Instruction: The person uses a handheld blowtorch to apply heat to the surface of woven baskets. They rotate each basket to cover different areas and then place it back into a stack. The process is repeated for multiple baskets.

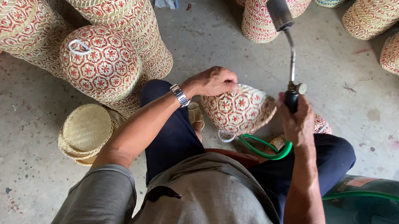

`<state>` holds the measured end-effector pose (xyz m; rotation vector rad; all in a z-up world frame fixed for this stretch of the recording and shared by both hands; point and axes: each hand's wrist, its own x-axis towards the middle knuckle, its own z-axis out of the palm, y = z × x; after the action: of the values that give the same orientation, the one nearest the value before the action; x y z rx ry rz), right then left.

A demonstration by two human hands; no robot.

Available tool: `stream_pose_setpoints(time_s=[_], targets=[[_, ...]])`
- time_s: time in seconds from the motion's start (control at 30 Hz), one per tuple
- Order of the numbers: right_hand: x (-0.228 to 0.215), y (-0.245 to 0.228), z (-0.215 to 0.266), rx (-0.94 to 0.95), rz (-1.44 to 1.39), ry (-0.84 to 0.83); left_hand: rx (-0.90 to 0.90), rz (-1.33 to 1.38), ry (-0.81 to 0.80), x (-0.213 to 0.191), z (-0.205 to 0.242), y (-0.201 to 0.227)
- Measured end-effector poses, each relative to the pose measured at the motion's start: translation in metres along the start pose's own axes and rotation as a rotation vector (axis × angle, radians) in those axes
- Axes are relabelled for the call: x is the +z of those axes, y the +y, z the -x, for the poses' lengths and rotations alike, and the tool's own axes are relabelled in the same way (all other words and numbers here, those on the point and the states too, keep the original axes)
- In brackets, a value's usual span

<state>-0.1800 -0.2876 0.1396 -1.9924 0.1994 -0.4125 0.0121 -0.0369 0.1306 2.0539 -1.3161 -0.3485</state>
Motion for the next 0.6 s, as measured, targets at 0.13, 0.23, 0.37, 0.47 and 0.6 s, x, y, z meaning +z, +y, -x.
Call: stream_pose_setpoints(time_s=[0.13, 0.23, 0.37, 0.47, 0.6], targets=[[-0.026, -0.022, -0.001, 0.321, 0.128, 0.012, -0.532, 0.282, 0.344, 0.007, 0.032, -0.029], [-0.031, -0.039, 0.013, 0.314, 0.064, -0.078, -0.528, 0.482, 0.637, 0.015, 0.048, -0.045], [-0.020, -0.053, 0.027, 0.287, 0.070, -0.343, -0.357, 0.579, 0.917, 0.027, 0.045, -0.058], [-0.013, -0.056, 0.032, 0.242, 0.190, -0.337, -0.276, 0.695, 1.023, 0.028, 0.046, -0.067], [-0.012, -0.057, 0.038, 0.104, 0.168, -0.364, -0.132, 0.843, 1.108, 0.021, 0.050, -0.081]])
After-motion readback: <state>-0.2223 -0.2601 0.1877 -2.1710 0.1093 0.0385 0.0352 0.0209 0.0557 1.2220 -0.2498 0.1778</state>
